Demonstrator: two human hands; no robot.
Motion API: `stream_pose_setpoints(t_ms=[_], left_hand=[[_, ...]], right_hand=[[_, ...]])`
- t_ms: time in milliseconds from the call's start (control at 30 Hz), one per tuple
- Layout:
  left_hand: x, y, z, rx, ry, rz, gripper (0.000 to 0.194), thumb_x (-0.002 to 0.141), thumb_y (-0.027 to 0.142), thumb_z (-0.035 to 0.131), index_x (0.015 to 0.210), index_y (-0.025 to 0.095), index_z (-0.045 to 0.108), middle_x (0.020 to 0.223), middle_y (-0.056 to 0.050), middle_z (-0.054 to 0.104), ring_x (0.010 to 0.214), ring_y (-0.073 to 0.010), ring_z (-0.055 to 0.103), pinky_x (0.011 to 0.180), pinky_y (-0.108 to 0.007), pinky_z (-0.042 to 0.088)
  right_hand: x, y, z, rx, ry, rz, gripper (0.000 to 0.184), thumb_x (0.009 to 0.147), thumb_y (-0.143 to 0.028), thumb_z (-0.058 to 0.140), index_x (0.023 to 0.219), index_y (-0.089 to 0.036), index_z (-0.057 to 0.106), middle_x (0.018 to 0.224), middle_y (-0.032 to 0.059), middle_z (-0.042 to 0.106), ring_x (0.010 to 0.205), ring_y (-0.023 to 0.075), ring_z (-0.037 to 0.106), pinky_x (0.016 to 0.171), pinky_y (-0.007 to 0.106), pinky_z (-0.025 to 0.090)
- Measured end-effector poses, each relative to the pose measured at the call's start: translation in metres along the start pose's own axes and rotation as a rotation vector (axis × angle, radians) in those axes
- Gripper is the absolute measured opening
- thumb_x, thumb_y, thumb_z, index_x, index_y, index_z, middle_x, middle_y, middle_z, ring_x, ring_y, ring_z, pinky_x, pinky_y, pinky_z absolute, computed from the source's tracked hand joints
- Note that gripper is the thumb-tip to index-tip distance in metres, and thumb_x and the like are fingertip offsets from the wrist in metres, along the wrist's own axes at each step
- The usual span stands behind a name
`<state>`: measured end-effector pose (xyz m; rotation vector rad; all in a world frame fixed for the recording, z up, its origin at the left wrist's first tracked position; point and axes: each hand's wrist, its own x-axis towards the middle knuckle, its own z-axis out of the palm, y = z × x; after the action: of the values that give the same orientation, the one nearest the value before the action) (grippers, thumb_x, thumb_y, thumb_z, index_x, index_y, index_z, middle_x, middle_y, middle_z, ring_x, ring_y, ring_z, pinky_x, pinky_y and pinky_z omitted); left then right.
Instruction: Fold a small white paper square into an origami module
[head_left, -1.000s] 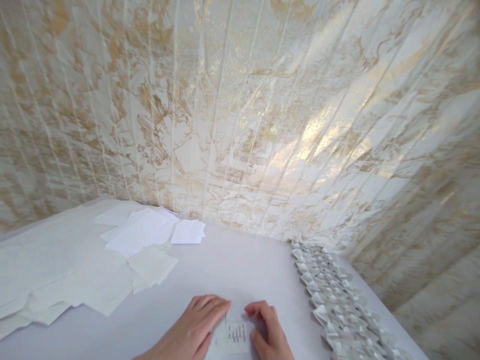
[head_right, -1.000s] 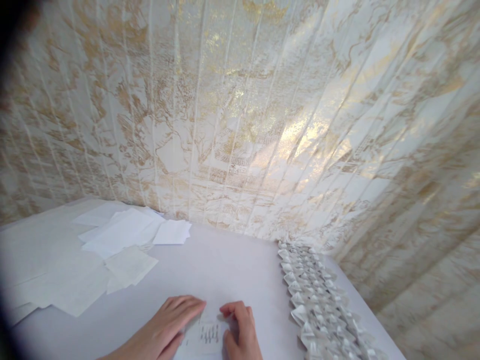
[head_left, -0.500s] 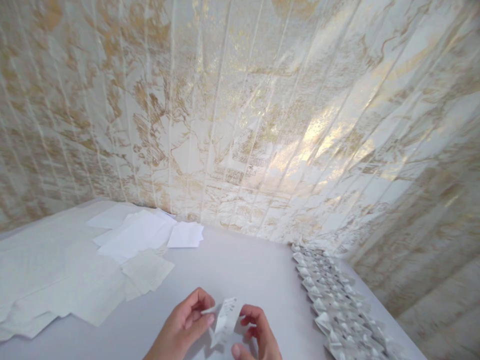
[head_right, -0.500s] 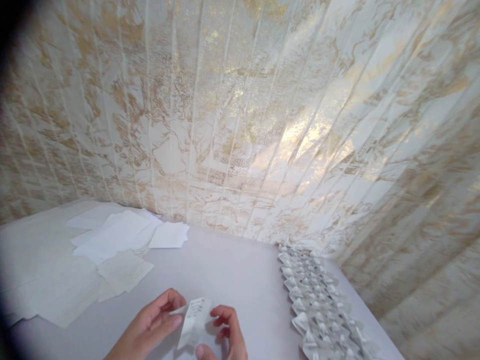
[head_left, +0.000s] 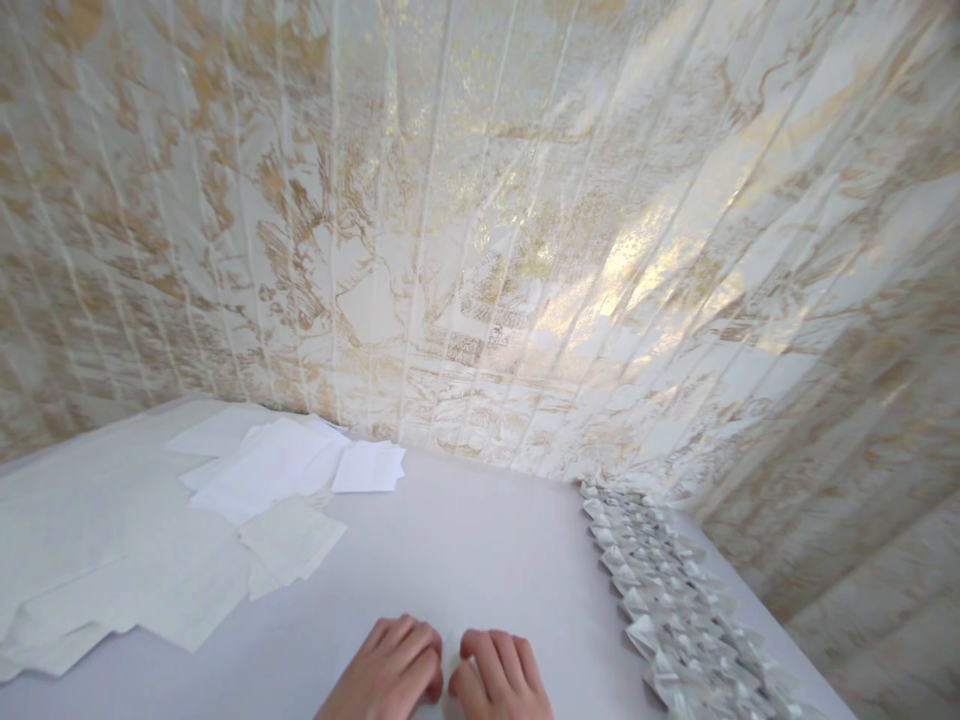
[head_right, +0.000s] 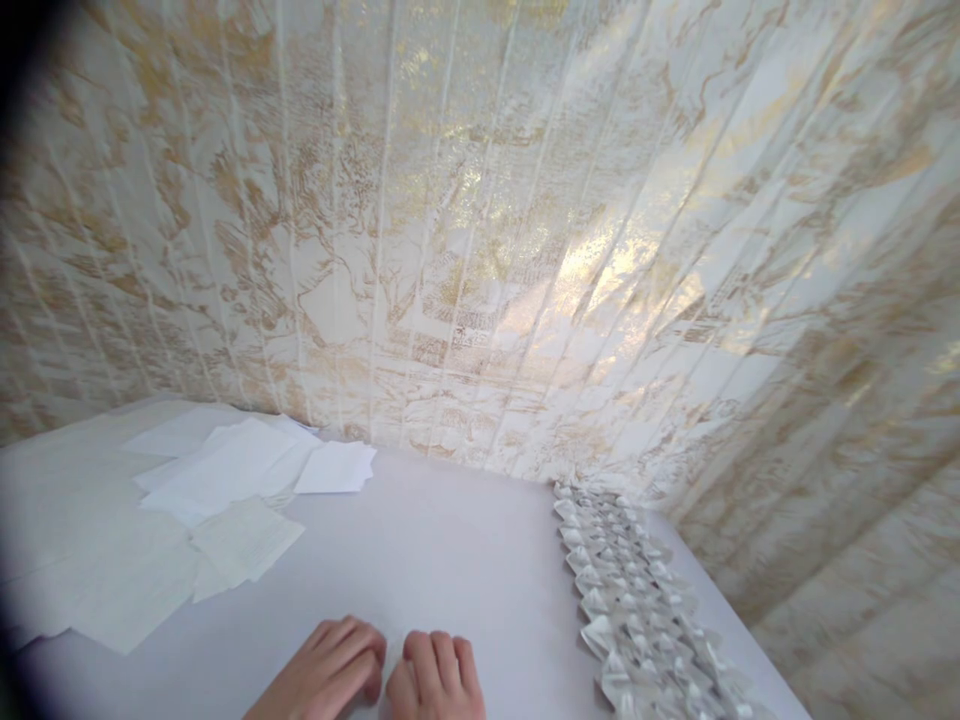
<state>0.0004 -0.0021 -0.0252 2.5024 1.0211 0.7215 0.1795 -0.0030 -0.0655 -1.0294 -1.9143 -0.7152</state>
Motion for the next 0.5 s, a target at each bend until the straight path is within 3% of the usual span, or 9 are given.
stream_pose_setpoints(t_ms=[67, 167, 267, 367, 500], left_hand=[[0.000, -0.002, -0.002, 0.057, -0.005, -0.007, 0.022, 0.071, 0.007, 0.070, 0.075, 0.021, 0.053, 0.089, 0.002, 0.062, 0.085, -0.0191, 0.054, 0.076, -0.029, 0.037], [0.000, -0.005, -0.004, 0.072, 0.002, -0.022, 0.025, 0.068, 0.001, 0.069, 0.076, 0.021, 0.055, 0.091, 0.002, 0.062, 0.089, -0.0194, 0.053, 0.078, -0.030, 0.035], [0.000, -0.011, 0.000, 0.053, -0.024, -0.038, 0.020, 0.071, 0.006, 0.070, 0.075, 0.021, 0.057, 0.089, 0.001, 0.061, 0.088, -0.0207, 0.052, 0.076, -0.032, 0.034], [-0.002, -0.020, 0.008, 0.021, -0.005, -0.091, 0.015, 0.078, 0.014, 0.069, 0.072, 0.021, 0.056, 0.089, 0.000, 0.060, 0.086, -0.0216, 0.050, 0.074, -0.033, 0.033], [-0.004, -0.024, 0.011, 0.001, 0.028, -0.141, 0.014, 0.083, 0.018, 0.066, 0.073, 0.020, 0.056, 0.093, 0.000, 0.058, 0.088, -0.0221, 0.048, 0.075, -0.034, 0.033]], right_hand=[[-0.007, 0.006, -0.002, 0.116, -0.130, -0.037, 0.052, 0.105, -0.038, 0.028, 0.065, -0.023, 0.057, 0.065, 0.0018, 0.058, 0.057, 0.0188, 0.046, 0.057, 0.033, 0.032], [-0.013, 0.026, -0.015, 0.443, -0.393, 0.073, 0.035, 0.096, -0.053, 0.051, 0.082, -0.026, 0.068, 0.077, 0.0003, 0.062, 0.067, 0.0169, 0.055, 0.063, 0.029, 0.042], [-0.012, 0.041, -0.027, 0.546, -0.551, 0.256, 0.012, 0.080, -0.026, 0.076, 0.071, -0.025, 0.069, 0.076, -0.0011, 0.062, 0.073, 0.0165, 0.057, 0.069, 0.027, 0.046], [-0.008, 0.041, -0.030, 0.443, -0.606, 0.413, 0.020, 0.067, -0.007, 0.076, 0.061, -0.021, 0.063, 0.072, -0.0009, 0.062, 0.073, 0.0174, 0.057, 0.069, 0.028, 0.046], [-0.002, 0.029, -0.029, 0.322, -0.612, 0.464, 0.021, 0.060, -0.002, 0.071, 0.060, -0.019, 0.059, 0.073, 0.0002, 0.059, 0.074, 0.0191, 0.055, 0.070, 0.031, 0.045]])
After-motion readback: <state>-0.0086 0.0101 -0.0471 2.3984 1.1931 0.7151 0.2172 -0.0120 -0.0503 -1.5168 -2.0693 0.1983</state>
